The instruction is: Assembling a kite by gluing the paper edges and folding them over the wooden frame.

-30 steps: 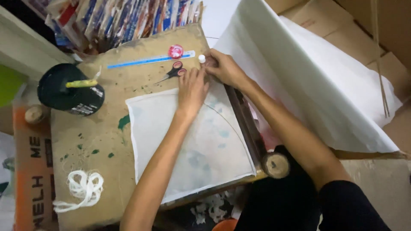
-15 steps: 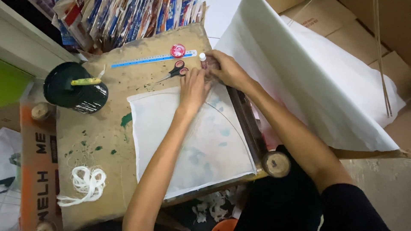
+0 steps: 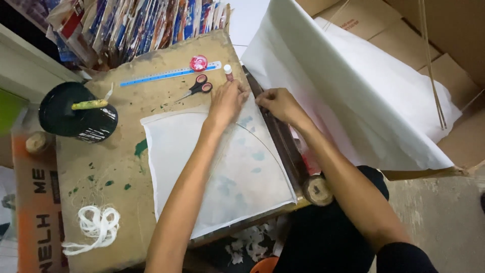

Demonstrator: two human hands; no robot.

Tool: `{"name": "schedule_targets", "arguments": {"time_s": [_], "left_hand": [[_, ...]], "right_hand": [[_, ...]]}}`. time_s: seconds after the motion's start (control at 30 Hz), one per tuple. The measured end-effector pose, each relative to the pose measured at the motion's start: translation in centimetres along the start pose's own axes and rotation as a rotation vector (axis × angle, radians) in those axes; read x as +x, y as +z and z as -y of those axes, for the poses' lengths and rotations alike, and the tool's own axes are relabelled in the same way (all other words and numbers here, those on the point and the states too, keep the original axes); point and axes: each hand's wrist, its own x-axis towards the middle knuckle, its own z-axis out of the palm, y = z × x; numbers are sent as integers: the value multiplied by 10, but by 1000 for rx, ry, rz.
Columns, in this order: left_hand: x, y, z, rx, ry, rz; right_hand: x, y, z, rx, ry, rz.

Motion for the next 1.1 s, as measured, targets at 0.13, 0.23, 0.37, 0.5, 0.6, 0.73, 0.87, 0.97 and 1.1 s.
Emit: {"name": "schedule_targets", "arguments": {"time_s": [0.13, 0.23, 0.37, 0.5, 0.6, 0.73, 0.87, 0.97, 1.1], "left_hand": [[4, -4, -2, 56, -24, 31], [6, -5, -6, 67, -23, 44], [-1, -17, -21, 112, -52, 86], [-3, -25, -31, 100, -55, 64], [-3, -24, -31, 83, -28, 65], [-6, -27, -31, 15, -47, 72], [-5, -33, -33, -108, -58, 128], [-4, -30, -25, -137, -76, 152], [4, -21, -10, -139, -108, 164]], "right_hand": [[6, 3, -10, 11, 19, -3], [3, 2, -6, 33, 28, -12], [5, 3, -7, 33, 27, -5], [5, 2, -9, 84, -6, -2], [7, 4, -15, 118, -24, 2], [4, 1, -12, 105, -37, 15], [-4, -3, -4, 144, -28, 17], [-5, -4, -3, 178, -24, 25], [-1, -3, -5, 211, -44, 52]]}}
